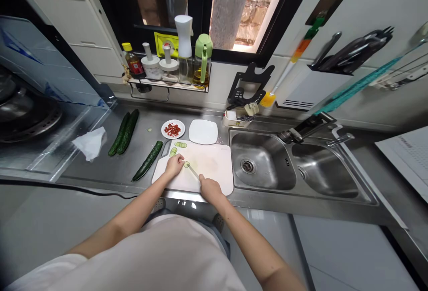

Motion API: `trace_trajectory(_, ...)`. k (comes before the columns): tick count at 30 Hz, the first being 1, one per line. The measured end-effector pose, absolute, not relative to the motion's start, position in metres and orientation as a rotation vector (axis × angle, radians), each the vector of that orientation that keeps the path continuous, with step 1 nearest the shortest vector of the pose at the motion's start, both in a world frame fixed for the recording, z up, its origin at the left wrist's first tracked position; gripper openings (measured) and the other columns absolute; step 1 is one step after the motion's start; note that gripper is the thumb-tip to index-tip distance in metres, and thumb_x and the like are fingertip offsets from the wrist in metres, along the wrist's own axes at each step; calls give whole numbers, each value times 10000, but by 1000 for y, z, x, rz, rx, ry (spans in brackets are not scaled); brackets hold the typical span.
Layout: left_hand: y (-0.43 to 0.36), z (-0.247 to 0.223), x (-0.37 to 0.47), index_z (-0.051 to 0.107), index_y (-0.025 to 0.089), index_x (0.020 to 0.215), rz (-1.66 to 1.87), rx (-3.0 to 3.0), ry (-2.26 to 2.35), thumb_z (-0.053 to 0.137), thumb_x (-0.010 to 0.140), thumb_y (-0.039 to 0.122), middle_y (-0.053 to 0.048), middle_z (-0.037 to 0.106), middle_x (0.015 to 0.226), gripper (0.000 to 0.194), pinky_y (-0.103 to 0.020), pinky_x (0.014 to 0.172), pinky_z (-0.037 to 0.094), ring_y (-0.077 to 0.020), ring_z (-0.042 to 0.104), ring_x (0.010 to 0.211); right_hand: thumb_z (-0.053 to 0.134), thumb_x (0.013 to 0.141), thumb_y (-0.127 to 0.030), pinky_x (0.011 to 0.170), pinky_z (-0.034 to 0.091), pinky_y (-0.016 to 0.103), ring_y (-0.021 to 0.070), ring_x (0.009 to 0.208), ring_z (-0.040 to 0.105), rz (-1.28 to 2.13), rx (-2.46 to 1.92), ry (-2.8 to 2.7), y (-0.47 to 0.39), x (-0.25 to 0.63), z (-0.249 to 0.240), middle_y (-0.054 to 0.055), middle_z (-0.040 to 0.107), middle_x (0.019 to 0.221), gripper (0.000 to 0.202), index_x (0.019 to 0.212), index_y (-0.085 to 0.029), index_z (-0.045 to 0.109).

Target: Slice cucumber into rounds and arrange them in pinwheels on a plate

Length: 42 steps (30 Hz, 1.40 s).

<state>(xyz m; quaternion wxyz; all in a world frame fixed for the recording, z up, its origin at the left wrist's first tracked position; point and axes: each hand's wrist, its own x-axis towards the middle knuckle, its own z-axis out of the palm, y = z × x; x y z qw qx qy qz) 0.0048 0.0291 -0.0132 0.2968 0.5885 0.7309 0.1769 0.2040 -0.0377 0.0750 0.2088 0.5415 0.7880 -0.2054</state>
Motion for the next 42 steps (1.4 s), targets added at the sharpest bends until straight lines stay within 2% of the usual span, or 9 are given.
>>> trace_trajectory(17, 30, -11, 7, 643, 207, 952, 448, 1582, 1958, 580, 805, 145, -30, 681, 866, 172, -270, 744, 427, -197, 630, 891, 406, 870, -123, 758, 424, 310, 248, 984, 642, -590, 1502, 2222, -26, 197, 67, 142, 682, 1014, 378, 1243, -174, 441)
trace_trajectory(26, 31, -11, 6, 656, 197, 979, 447, 1578, 1943, 575, 798, 130, -49, 675, 905, 209, -274, 796, 441, -196, 630, 915, 393, 871, -124, 726, 424, 317, 262, 955, 648, -569, 1494, 2200, -32, 204, 68, 148, 683, 998, 356, 1221, -165, 442)
trace_trajectory(42, 31, -4, 6, 642, 203, 975, 403, 1558, 1942, 581, 820, 173, -40, 680, 896, 169, -276, 783, 438, -201, 632, 933, 381, 876, -100, 761, 430, 318, 251, 981, 645, -578, 1506, 2208, -28, 194, 68, 157, 680, 1019, 362, 1229, -163, 434)
